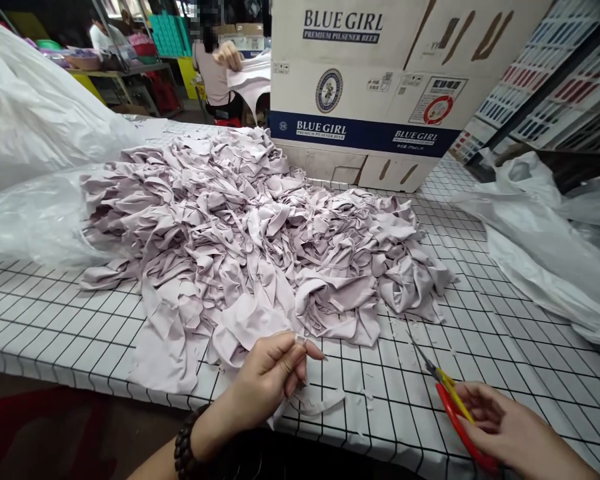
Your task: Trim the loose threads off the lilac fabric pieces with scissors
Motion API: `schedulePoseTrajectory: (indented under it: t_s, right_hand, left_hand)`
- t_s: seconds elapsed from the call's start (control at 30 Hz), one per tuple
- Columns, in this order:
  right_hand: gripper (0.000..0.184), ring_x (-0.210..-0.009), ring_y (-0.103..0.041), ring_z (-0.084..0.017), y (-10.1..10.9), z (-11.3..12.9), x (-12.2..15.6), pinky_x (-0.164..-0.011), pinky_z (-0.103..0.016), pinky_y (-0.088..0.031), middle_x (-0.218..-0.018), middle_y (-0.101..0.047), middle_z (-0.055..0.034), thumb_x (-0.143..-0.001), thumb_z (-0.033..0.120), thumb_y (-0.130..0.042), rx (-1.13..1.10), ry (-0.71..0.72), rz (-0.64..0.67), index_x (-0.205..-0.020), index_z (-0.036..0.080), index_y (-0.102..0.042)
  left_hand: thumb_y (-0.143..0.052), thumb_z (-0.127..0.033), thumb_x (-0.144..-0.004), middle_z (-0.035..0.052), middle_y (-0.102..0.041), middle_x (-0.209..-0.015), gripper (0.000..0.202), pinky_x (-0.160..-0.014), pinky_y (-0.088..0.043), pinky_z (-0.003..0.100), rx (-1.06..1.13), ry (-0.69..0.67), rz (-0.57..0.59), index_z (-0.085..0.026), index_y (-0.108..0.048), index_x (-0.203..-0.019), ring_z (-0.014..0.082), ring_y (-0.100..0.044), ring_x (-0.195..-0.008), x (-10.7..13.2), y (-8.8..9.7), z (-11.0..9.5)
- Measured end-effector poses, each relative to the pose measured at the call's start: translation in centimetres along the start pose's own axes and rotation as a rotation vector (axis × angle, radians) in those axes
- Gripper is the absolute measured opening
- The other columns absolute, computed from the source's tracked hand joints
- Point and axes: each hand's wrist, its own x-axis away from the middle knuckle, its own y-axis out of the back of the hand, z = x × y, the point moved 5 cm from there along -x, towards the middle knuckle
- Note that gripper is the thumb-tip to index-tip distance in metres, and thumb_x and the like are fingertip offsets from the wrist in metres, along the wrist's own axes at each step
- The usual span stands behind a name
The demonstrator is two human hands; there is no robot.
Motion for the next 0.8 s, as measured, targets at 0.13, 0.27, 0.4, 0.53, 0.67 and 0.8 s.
schedulePoseTrajectory:
  t_s: [0.13,0.27,0.4,0.53,0.67,0.8]
  right_hand:
    - [0.033,-0.073,-0.067,-0.02,-2.4,6.5,2.7,-0.067,-0.026,-0.057,-0.076,-0.067,-0.0014,-0.06,0.043,-0.075,-0.271,0.064,0.108,-0.08,0.025,-0.055]
    - [0.04,-0.066,-0.058,-0.016,-4.6,14.3,4.1,-0.062,-0.026,-0.053,-0.074,-0.061,0.0034,-0.059,0.042,-0.078,-0.014,0.293,0.133,-0.085,0.026,-0.052]
    - [0.037,-0.072,-0.06,-0.017,-5.7,17.2,3.9,-0.067,-0.029,-0.053,-0.079,-0.062,0.0028,-0.066,0.041,-0.073,0.141,0.451,0.16,-0.088,0.027,-0.047]
    - [0.034,-0.075,-0.061,-0.017,-6.5,17.3,3.6,-0.069,-0.03,-0.054,-0.084,-0.062,0.0026,-0.07,0.039,-0.07,0.221,0.507,0.266,-0.089,0.027,-0.045]
    - [0.033,-0.077,-0.061,-0.017,-6.7,17.6,3.8,-0.072,-0.031,-0.054,-0.087,-0.062,0.0018,-0.071,0.038,-0.069,0.232,0.515,0.285,-0.09,0.026,-0.045]
    - [0.039,-0.076,-0.06,-0.017,-6.8,18.0,3.9,-0.07,-0.031,-0.053,-0.086,-0.061,0.0017,-0.071,0.046,-0.072,0.25,0.513,0.293,-0.089,0.026,-0.044]
  left_hand:
    - [-0.052,-0.052,-0.092,-0.0013,-0.051,-0.064,0.046,-0.047,-0.034,0.02,-0.064,-0.004,0.051,-0.01,-0.069,-0.094,0.0063,-0.041,-0.047,-0.1,-0.5,-0.2]
    - [-0.045,-0.043,-0.096,-0.0023,-0.049,-0.06,0.04,-0.048,-0.035,0.02,-0.214,-0.077,0.061,-0.011,-0.068,-0.089,0.0074,-0.042,-0.047,0.1,-0.6,-0.9]
    - [-0.044,-0.031,-0.097,-0.0025,-0.046,-0.054,0.039,-0.054,-0.036,0.021,-0.357,-0.182,0.04,-0.014,-0.06,-0.065,0.0088,-0.044,-0.05,0.5,-0.2,-1.7]
    - [-0.044,-0.023,-0.095,-0.0016,-0.048,-0.055,0.036,-0.055,-0.037,0.021,-0.377,-0.18,0.061,-0.015,-0.055,-0.061,0.0097,-0.046,-0.052,0.6,-0.1,-1.5]
    - [-0.046,-0.017,-0.092,-0.0021,-0.049,-0.056,0.031,-0.057,-0.037,0.021,-0.388,-0.163,0.07,-0.015,-0.056,-0.063,0.0091,-0.047,-0.052,0.5,0.0,-1.2]
    - [-0.047,-0.014,-0.089,-0.0024,-0.049,-0.056,0.029,-0.057,-0.036,0.02,-0.416,-0.172,0.078,-0.015,-0.057,-0.062,0.0091,-0.047,-0.053,0.4,-0.1,-1.3]
